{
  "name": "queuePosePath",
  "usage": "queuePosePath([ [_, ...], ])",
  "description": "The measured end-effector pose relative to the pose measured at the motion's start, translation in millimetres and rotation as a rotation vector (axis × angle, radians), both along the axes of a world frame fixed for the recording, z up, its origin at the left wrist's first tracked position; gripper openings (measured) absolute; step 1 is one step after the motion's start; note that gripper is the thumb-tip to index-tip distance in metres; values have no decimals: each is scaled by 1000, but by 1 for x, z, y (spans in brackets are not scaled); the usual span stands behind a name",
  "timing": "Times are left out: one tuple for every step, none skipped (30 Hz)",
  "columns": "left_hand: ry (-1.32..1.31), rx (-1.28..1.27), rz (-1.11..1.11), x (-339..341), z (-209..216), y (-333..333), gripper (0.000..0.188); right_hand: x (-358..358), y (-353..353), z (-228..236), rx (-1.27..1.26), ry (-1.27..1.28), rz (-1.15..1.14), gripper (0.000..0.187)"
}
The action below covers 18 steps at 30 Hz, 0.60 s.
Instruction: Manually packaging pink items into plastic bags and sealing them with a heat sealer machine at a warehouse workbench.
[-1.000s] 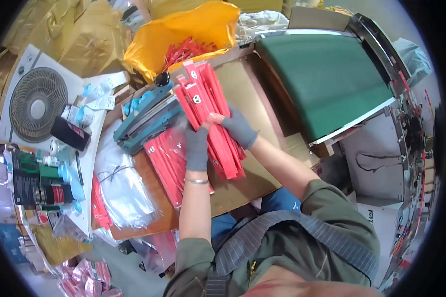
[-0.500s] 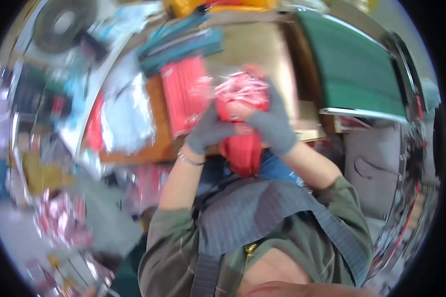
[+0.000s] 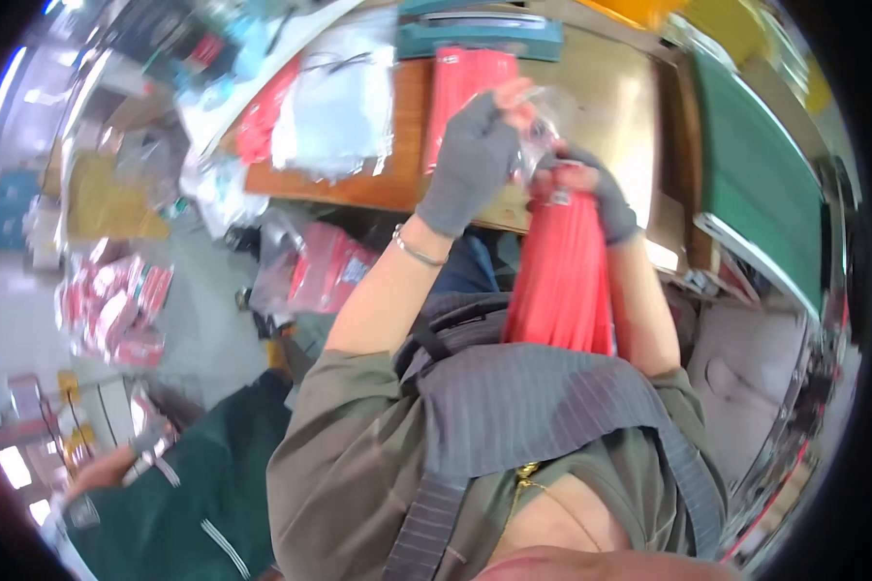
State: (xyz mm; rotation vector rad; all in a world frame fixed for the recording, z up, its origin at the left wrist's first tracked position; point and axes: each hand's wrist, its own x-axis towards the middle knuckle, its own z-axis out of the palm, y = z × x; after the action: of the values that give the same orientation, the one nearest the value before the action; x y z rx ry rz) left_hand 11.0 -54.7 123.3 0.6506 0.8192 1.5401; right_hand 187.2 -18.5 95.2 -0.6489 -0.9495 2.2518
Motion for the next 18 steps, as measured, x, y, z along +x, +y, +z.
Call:
queuePosePath([
  [454, 185, -72, 23, 18, -8, 32, 2, 9, -22, 174, 33, 25, 61],
  [896, 388, -131, 41, 24, -19, 32, -10, -5, -38, 266, 198, -150, 53],
  [1090, 513, -72, 48, 21, -27, 28, -18, -14, -45, 376, 357, -321, 46],
  [1292, 642, 20, 45, 19, -33, 23, -12, 6, -37, 336, 184, -114, 47],
  [1035, 507, 123, 42, 9, -36, 15, 1, 26, -26, 281, 2, 75, 48],
  [777, 349, 192, 38, -13, -34, 11, 11, 21, -32, 278, -30, 11, 48],
  [813, 223, 197, 26, -25, -38, 12, 8, 8, -39, 216, 33, -113, 48],
  [844, 92, 191, 23, -38, -45, 19, 11, -11, -49, 148, 89, -243, 48],
  [903, 238, 181, 29, -46, -57, 24, 21, -38, -54, 30, 37, -236, 49],
  [957, 394, 179, 33, -52, -67, 29, 35, -63, -60, -83, -6, -227, 49],
  [1043, 496, 21, 35, -53, -80, 32, 56, -89, -105, -90, 93, -129, 50],
  [1127, 593, -128, 35, -55, -92, 35, 73, -113, -144, -96, 191, -18, 51],
  [1133, 584, -118, 30, -60, -102, 35, 71, -128, -89, -112, -108, -21, 52],
  [1193, 500, -256, 30, -65, -111, 36, 74, -133, -35, -120, -408, -23, 54],
  [1237, 435, -420, 33, -62, -114, 37, 81, -128, -42, 394, -613, 12, 53],
  [1234, 448, -433, 37, -55, -107, 37, 88, -118, -42, 510, -864, -38, 47],
  [1283, 408, -382, 45, -37, -89, 35, 80, -97, -28, 615, -1114, -87, 41],
  [1328, 368, -323, 55, -19, -68, 32, 77, -79, -32, 941, -1324, -335, 30],
])
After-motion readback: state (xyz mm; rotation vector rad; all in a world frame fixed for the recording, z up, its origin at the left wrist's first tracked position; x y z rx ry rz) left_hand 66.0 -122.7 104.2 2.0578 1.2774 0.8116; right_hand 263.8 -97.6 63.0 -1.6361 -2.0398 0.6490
